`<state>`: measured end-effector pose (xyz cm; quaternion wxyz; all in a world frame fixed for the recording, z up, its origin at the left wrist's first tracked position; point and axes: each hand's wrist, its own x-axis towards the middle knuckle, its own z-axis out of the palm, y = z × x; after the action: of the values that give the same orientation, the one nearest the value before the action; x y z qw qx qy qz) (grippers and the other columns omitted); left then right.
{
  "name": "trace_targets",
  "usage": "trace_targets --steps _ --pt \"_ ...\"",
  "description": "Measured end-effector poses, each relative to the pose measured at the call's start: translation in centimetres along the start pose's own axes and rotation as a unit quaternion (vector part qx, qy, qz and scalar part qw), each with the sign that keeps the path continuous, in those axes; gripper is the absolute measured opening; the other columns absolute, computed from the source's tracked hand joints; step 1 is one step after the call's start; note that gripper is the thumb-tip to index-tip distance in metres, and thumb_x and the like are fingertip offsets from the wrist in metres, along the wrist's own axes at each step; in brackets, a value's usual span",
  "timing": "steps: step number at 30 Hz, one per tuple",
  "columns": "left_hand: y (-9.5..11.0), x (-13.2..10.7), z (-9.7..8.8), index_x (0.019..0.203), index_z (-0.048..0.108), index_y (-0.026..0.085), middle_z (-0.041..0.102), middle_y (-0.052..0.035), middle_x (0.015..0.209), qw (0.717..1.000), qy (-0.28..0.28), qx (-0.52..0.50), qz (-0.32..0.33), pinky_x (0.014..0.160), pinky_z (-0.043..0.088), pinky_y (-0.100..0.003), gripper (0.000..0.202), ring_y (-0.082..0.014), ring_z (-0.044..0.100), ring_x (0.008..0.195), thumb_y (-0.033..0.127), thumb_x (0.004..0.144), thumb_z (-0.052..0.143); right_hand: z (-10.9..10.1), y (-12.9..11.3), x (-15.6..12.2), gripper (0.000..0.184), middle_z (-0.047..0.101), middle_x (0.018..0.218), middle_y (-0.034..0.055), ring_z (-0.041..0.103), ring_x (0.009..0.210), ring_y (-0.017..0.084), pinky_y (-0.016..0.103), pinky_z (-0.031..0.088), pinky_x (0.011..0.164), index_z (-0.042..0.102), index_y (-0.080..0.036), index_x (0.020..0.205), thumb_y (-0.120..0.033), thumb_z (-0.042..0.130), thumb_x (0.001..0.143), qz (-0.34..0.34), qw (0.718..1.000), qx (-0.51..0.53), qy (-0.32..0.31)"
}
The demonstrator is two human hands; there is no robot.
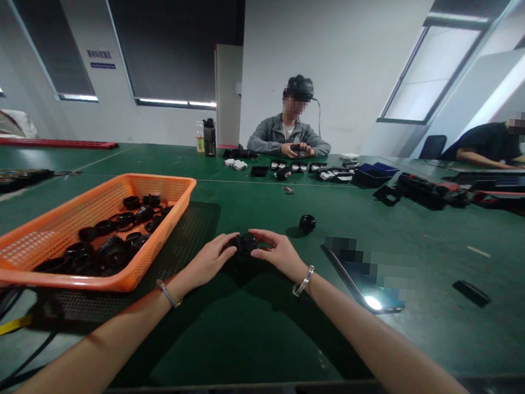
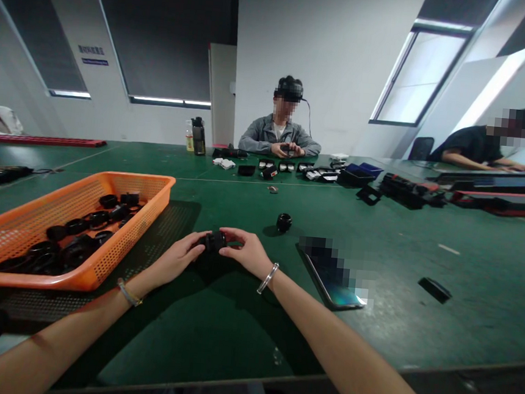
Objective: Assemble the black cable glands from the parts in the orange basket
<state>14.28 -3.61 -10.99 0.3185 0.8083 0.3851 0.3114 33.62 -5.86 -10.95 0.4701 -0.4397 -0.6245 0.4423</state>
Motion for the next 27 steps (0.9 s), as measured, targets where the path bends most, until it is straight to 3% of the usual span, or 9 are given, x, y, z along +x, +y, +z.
trace_targets --steps 4,8,15,22,27 --pt "-0.2 0.1 0.5 0.103 0.05 0.013 0.059 -0.0012 0.069 0.994 0.005 -0.087 -0.07 0.058 0.047 -0.026 0.028 -0.014 0.057 0.059 0.029 0.08 0.044 0.0 0.1 -0.1 0.048 0.066 0.097 0.006 0.061 0.092 0.02 0.037 0.049 0.083 0.062 -0.017 0.106 -0.013 0.067 0.059 -0.012 0.999 -0.034 0.008" --pt "-0.7 0.2 0.8 0.093 0.048 0.015 0.055 0.0013 0.066 0.983 -0.003 -0.165 -0.075 0.051 0.045 -0.023 0.023 -0.0113 0.055 0.052 0.034 0.079 0.045 0.0 0.4 -0.2 0.047 0.065 0.099 0.0061 0.061 0.092 0.019 0.037 0.05 0.083 0.063 -0.018 0.106 -0.013 0.067 0.059 -0.037 0.998 -0.045 0.015" --pt "-2.0 0.3 1.0 0.095 0.049 0.017 0.055 0.0009 0.071 0.985 -0.002 -0.168 -0.022 0.062 0.047 -0.027 0.025 -0.0135 0.058 0.064 0.035 0.077 0.05 0.0 0.1 -0.5 0.045 0.065 0.098 0.0065 0.062 0.089 0.019 0.036 0.051 0.081 0.064 -0.017 0.103 -0.015 0.069 0.059 -0.045 0.997 -0.067 0.02" --pt "-0.8 0.0 0.6 0.097 0.049 0.018 0.051 0.0016 0.073 0.993 0.006 -0.116 -0.019 0.066 0.043 -0.027 0.023 -0.0132 0.053 0.066 0.028 0.077 0.048 0.1 -0.3 -0.6 0.045 0.067 0.095 0.0078 0.063 0.088 0.019 0.037 0.05 0.085 0.064 -0.014 0.103 -0.018 0.07 0.059 -0.008 0.998 -0.056 0.013" --pt "-0.7 0.0 0.6 0.097 0.049 0.018 0.048 0.0018 0.074 0.993 0.007 -0.117 -0.012 0.066 0.043 -0.027 0.022 -0.0132 0.052 0.066 0.027 0.077 0.048 0.3 -0.4 -0.8 0.047 0.068 0.085 0.0025 0.064 0.084 0.017 0.034 0.052 0.08 0.061 -0.018 0.103 -0.015 0.071 0.057 -0.009 0.999 -0.037 0.032"
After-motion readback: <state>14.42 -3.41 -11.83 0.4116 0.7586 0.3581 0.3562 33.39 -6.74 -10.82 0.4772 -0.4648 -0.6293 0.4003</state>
